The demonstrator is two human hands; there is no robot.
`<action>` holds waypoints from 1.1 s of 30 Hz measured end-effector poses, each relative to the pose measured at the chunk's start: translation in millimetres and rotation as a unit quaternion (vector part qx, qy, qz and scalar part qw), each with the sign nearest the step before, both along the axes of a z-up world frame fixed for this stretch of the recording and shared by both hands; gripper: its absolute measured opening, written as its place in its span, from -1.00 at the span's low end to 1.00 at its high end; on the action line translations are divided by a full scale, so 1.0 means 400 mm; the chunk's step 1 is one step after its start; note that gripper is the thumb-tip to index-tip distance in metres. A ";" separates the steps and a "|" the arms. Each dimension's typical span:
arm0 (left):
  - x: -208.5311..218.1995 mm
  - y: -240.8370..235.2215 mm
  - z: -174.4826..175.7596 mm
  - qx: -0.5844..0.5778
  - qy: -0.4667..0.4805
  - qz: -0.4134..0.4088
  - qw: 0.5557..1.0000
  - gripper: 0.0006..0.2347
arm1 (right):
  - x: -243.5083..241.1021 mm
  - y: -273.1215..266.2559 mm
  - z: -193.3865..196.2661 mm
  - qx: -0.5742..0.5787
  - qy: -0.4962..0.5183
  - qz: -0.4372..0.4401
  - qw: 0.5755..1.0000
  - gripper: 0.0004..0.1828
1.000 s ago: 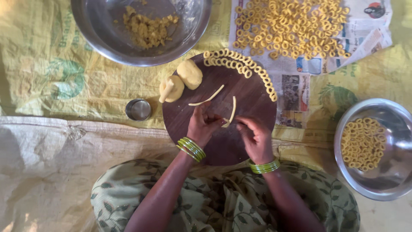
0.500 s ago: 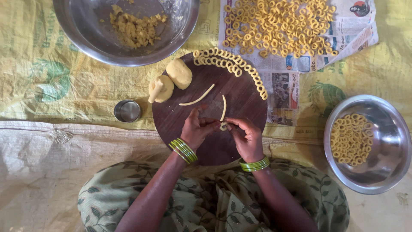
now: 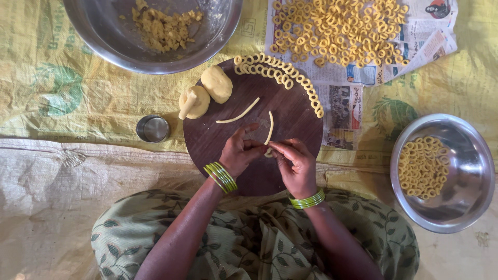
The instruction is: The person rolls small pieces of dough into thin ropes on a wooden board, then joins the ends to form small rings. The finished rings are placed on a newspaper sheet and into a metal bowl.
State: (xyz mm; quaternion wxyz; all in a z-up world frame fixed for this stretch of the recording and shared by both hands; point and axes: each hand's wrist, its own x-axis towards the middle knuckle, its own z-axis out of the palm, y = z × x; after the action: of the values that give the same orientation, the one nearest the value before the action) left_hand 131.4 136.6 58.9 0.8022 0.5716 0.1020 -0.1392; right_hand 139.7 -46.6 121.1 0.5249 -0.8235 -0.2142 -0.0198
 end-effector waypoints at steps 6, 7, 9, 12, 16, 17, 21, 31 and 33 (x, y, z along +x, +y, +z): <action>0.008 -0.005 0.014 -0.012 -0.014 0.016 1.000 -0.38 | 0.008 -0.025 -0.047 0.039 0.062 -0.008 0.997 -0.68; 0.010 -0.007 0.026 -0.018 -0.014 0.017 1.000 -0.38 | 0.007 -0.027 -0.053 0.033 0.067 -0.018 0.997 -0.67; 0.004 -0.003 0.057 0.126 -0.033 -0.013 0.991 -0.32 | 0.006 -0.029 -0.065 0.029 0.067 -0.022 0.997 -0.67; 0.003 -0.006 0.102 0.266 -0.072 -0.020 0.961 -0.30 | 0.008 -0.029 -0.072 0.053 0.048 0.001 0.997 -0.69; 0.009 -0.005 0.125 0.324 -0.084 -0.011 0.942 -0.32 | 0.009 -0.037 -0.063 0.039 0.057 -0.026 0.997 -0.71; 0.011 -0.004 0.122 0.317 -0.089 -0.007 0.944 -0.33 | 0.011 -0.038 -0.060 0.036 0.061 -0.033 0.997 -0.71; 0.011 0.001 0.097 0.258 -0.068 0.007 0.964 -0.37 | 0.010 -0.034 -0.050 0.041 0.138 -0.060 0.988 -0.68; 0.011 0.004 0.026 0.080 0.008 0.017 0.997 -0.31 | -0.007 -0.018 -0.070 0.099 0.161 -0.019 0.982 -0.74; 0.012 0.003 0.019 0.070 -0.007 0.008 0.997 -0.31 | -0.008 -0.020 -0.081 0.128 0.190 -0.030 0.973 -0.74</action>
State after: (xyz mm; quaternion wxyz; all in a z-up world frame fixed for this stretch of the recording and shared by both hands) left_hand 136.1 137.9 66.3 0.7619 0.6266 0.1103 -0.1218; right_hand 136.4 -54.8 88.9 0.6561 -0.7444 -0.0813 0.0940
